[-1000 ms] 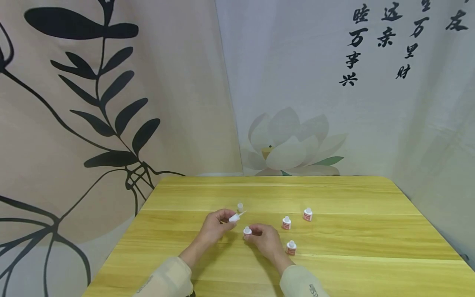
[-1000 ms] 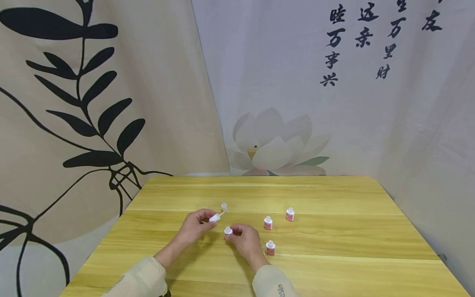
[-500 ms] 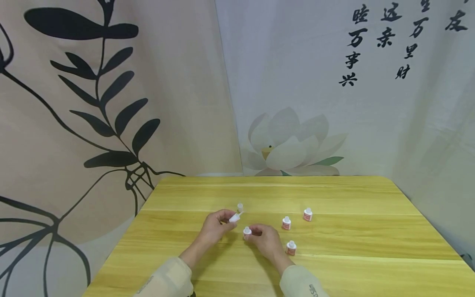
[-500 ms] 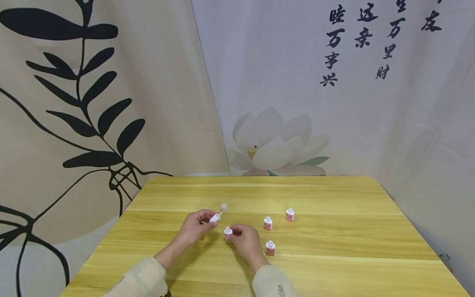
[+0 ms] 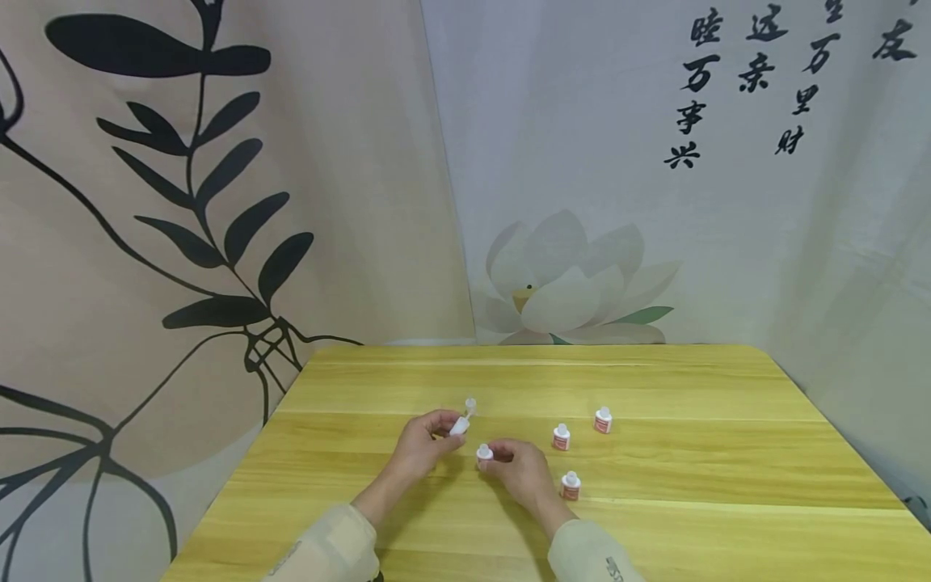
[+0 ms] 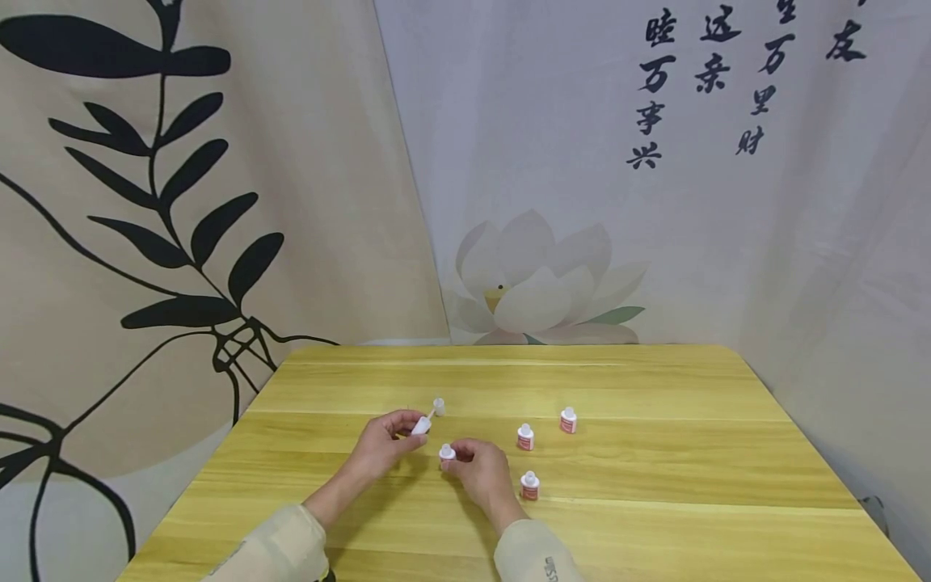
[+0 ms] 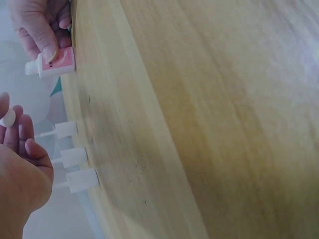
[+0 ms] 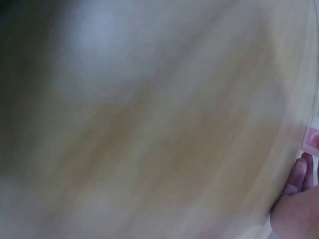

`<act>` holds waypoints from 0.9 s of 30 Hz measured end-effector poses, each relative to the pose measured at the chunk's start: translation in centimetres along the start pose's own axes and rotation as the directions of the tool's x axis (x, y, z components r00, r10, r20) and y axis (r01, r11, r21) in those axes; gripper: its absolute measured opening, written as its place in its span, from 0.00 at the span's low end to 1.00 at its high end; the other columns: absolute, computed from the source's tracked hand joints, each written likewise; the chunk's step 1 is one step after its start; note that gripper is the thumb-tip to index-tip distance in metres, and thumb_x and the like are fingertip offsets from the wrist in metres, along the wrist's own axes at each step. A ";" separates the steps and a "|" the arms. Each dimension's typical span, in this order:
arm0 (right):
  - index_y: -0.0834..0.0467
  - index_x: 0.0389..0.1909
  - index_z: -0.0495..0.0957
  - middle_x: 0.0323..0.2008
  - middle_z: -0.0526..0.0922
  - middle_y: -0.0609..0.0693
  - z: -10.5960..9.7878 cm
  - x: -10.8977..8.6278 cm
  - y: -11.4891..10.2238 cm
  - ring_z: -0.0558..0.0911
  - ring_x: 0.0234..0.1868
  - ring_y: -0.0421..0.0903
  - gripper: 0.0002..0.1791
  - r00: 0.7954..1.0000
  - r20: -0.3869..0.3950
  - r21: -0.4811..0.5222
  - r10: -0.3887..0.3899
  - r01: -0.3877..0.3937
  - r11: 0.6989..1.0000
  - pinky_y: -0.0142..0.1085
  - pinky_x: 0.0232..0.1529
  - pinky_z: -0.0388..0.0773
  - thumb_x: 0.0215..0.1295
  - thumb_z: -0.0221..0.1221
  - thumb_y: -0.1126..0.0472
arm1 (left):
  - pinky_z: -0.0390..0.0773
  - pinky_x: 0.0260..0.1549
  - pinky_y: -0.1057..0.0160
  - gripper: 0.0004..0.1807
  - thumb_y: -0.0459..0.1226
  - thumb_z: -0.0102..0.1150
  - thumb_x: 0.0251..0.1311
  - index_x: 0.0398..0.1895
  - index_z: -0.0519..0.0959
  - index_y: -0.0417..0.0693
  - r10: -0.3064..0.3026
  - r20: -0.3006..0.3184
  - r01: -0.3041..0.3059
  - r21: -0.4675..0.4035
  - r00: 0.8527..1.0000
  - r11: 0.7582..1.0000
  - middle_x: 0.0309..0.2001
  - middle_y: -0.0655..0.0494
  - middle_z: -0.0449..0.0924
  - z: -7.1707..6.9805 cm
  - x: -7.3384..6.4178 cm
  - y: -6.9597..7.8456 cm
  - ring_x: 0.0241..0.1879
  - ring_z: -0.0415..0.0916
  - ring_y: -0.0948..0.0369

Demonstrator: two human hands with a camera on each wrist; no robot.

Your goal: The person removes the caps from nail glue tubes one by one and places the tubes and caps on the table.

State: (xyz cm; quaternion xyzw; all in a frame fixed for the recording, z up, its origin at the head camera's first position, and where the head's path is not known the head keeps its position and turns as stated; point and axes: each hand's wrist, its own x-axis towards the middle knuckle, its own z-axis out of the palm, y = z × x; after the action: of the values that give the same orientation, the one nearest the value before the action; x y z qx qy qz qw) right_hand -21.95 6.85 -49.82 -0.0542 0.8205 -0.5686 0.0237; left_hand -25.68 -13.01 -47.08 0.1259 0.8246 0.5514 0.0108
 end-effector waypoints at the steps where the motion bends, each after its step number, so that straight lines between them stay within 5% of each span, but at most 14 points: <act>1: 0.60 0.46 0.83 0.41 0.86 0.49 0.0 0.0 0.0 0.83 0.45 0.49 0.14 1.000 0.000 -0.001 -0.001 0.001 1.000 0.47 0.50 0.78 0.60 0.69 0.60 | 0.78 0.37 0.63 0.14 0.35 0.69 0.59 0.48 0.82 0.42 0.001 0.000 -0.001 -0.002 1.000 1.000 0.39 0.56 0.83 0.0 0.0 0.0 0.40 0.76 0.58; 27: 0.60 0.46 0.83 0.42 0.86 0.50 0.0 -0.1 0.0 0.82 0.45 0.49 0.16 1.000 -0.010 -0.016 -0.003 0.003 1.000 0.48 0.50 0.78 0.59 0.70 0.59 | 0.74 0.36 0.63 0.12 0.36 0.70 0.58 0.43 0.81 0.47 -0.019 -0.073 0.019 -0.002 0.997 1.000 0.39 0.55 0.77 -0.6 -0.2 1.1 0.40 0.72 0.57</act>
State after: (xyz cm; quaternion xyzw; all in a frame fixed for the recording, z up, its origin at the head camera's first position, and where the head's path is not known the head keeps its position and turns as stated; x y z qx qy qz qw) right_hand -21.85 6.85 -49.80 -0.0529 0.8249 -0.5625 0.0184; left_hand -25.34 -13.25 -45.89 0.0980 0.8253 0.5560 -0.0139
